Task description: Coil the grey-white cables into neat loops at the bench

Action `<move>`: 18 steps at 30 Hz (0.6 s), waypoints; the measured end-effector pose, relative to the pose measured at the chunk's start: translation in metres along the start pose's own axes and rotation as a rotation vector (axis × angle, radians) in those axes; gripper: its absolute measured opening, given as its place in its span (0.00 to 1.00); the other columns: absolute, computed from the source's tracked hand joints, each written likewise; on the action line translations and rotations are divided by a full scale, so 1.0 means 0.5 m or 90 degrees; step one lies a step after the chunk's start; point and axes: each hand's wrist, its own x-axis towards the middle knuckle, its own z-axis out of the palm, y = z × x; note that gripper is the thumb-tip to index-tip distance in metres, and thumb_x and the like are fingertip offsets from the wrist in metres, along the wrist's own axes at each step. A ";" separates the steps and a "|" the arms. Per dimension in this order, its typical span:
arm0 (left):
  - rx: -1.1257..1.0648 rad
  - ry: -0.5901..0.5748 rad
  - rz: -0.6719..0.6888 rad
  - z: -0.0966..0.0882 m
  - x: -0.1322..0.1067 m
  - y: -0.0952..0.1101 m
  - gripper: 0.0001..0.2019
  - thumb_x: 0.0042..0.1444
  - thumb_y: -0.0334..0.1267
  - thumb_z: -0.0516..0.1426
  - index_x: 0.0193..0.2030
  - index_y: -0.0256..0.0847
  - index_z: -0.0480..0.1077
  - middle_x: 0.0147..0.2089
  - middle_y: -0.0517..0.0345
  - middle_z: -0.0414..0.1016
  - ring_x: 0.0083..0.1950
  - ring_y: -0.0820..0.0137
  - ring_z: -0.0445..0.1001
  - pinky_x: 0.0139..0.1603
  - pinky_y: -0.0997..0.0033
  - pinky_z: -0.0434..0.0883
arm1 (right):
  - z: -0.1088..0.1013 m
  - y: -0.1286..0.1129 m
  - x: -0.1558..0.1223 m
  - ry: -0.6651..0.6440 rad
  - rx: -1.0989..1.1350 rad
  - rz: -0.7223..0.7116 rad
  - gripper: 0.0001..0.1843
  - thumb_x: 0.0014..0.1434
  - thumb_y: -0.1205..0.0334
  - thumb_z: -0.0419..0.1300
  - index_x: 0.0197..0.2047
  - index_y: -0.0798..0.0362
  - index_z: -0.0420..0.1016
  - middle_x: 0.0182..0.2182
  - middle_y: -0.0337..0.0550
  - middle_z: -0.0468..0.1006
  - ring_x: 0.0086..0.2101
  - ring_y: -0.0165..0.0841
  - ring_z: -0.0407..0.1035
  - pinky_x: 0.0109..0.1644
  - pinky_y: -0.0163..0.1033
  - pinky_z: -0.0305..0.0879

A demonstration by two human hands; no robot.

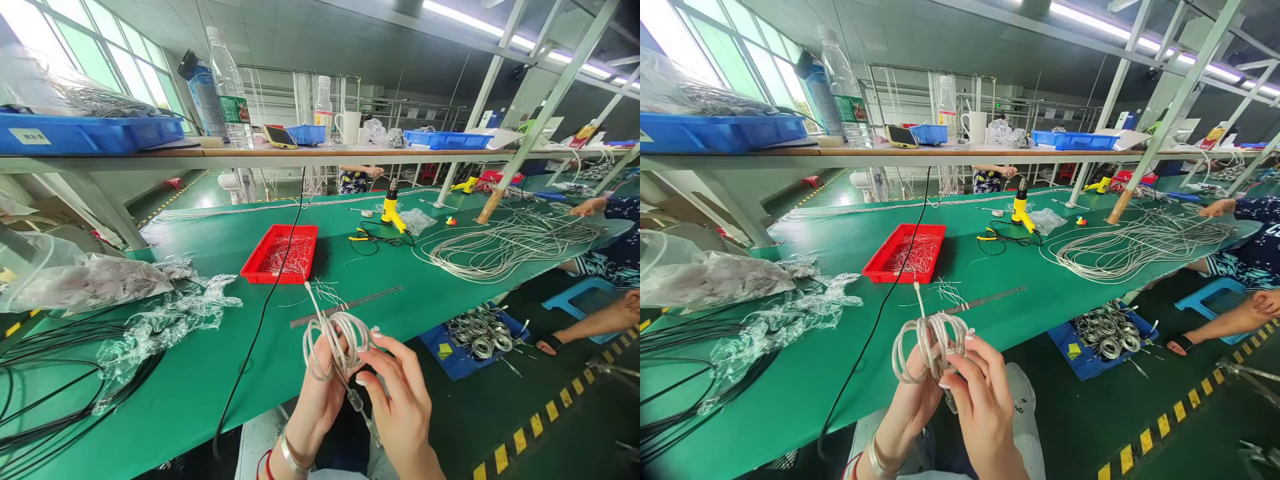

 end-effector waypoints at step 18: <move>0.070 0.032 0.063 -0.010 0.005 -0.021 0.11 0.63 0.45 0.53 0.36 0.40 0.67 0.30 0.61 0.66 0.31 0.73 0.63 0.33 0.75 0.64 | 0.004 -0.015 0.005 -0.024 -0.147 0.154 0.06 0.60 0.60 0.59 0.38 0.52 0.72 0.42 0.47 0.72 0.44 0.33 0.72 0.40 0.34 0.74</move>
